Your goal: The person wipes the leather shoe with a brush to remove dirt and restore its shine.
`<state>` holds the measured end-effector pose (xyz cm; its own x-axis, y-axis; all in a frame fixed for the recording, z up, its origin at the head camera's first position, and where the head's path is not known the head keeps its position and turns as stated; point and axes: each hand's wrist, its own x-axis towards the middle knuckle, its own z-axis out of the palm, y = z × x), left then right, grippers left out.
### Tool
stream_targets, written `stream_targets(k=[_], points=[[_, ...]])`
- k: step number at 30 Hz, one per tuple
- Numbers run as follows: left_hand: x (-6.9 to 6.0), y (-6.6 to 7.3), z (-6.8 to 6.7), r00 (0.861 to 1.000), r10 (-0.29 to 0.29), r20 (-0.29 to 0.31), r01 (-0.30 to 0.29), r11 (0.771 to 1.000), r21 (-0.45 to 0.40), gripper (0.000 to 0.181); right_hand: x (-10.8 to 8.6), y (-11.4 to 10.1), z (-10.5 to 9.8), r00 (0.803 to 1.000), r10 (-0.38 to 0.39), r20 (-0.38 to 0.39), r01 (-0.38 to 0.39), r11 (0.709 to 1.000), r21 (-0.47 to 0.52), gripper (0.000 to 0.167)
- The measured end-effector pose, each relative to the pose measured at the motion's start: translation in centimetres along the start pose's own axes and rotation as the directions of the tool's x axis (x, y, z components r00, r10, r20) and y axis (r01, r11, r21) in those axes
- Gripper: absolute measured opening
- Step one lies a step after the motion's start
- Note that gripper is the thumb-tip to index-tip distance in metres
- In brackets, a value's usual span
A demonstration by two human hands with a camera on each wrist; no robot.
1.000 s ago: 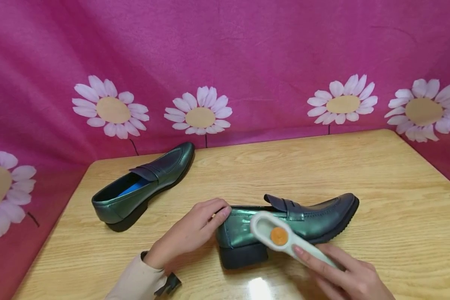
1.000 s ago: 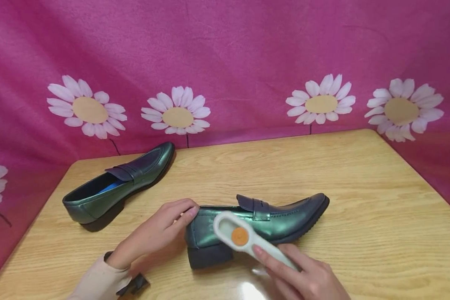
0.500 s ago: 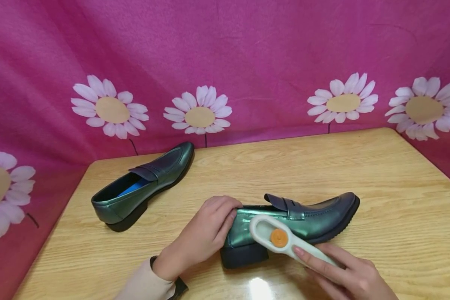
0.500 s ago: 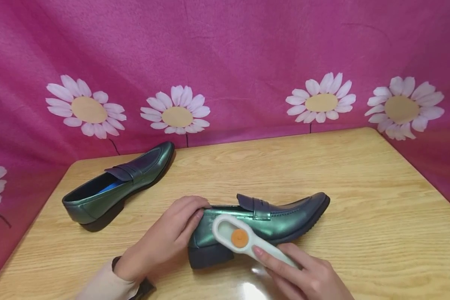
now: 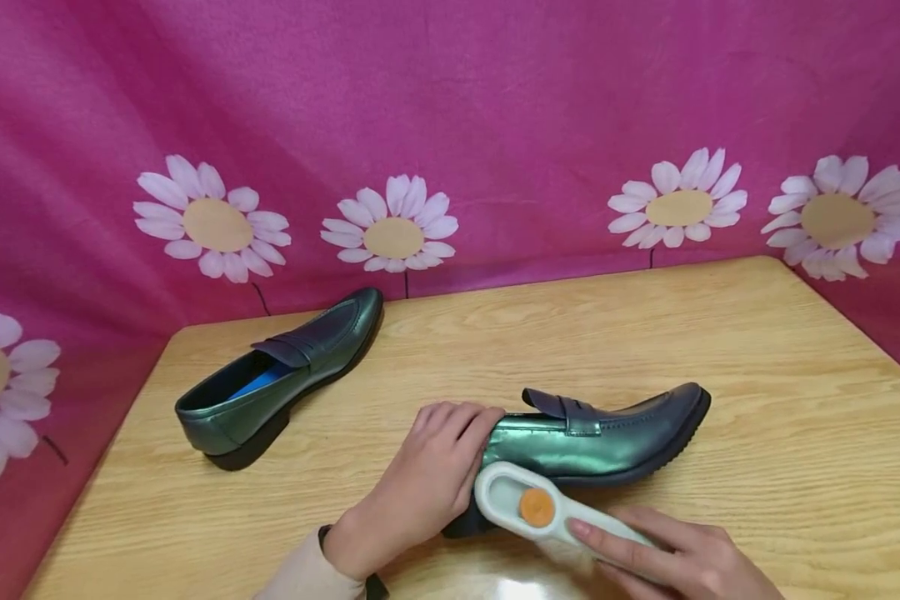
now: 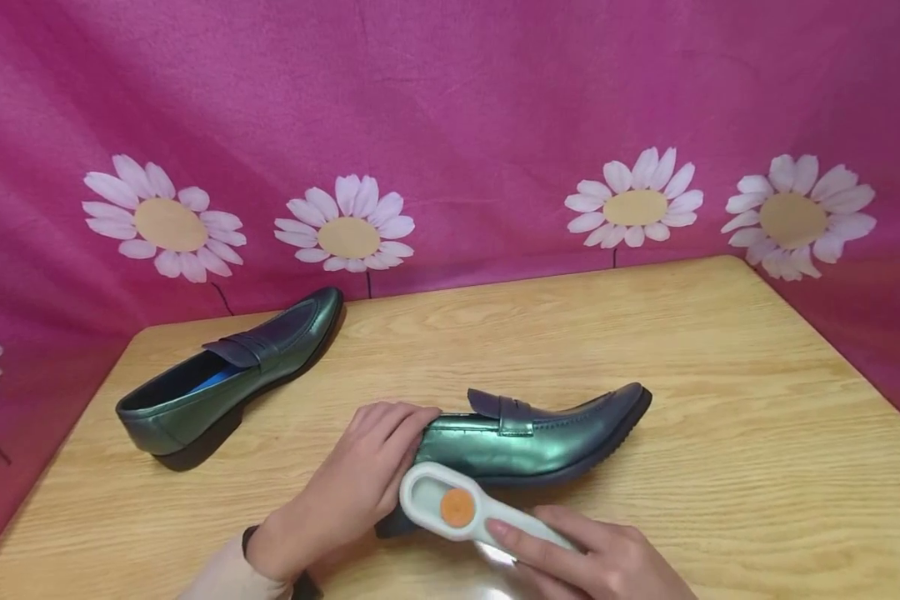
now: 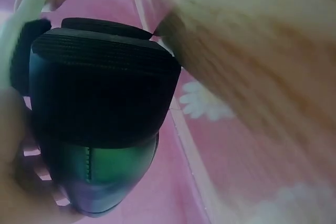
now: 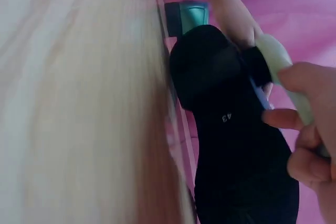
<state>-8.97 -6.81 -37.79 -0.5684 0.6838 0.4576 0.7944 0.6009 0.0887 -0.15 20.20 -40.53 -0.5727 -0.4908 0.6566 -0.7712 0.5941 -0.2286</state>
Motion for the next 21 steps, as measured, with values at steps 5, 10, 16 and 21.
stream_targets(k=[5, 10, 16, 21], points=[[-0.1, -0.4, -0.1, 0.999, 0.014, 0.029, -0.016, 0.996, 0.084, 0.032, -0.1, 0.8, -1.4, 0.991, 0.131, -0.032, -0.133, 0.986, -0.104, 0.042], [0.0, -0.3, -0.1, 0.999, 0.015, 0.037, -0.019, 0.995, 0.098, 0.032, -0.4, 1.3, -1.8, 0.981, 0.155, -0.116, -0.168, 0.979, -0.114, 0.047], [0.0, -0.2, 0.0, 1.000, 0.005, 0.025, -0.008, 0.996, 0.093, 0.032, -0.6, 0.8, -1.4, 0.994, 0.093, -0.058, -0.098, 0.990, -0.100, 0.042], [0.0, -0.1, 0.0, 0.999, -0.022, 0.030, 0.019, 0.997, 0.078, 0.031, -0.8, 1.3, -2.3, 0.970, 0.214, -0.115, -0.228, 0.966, -0.125, 0.047]])
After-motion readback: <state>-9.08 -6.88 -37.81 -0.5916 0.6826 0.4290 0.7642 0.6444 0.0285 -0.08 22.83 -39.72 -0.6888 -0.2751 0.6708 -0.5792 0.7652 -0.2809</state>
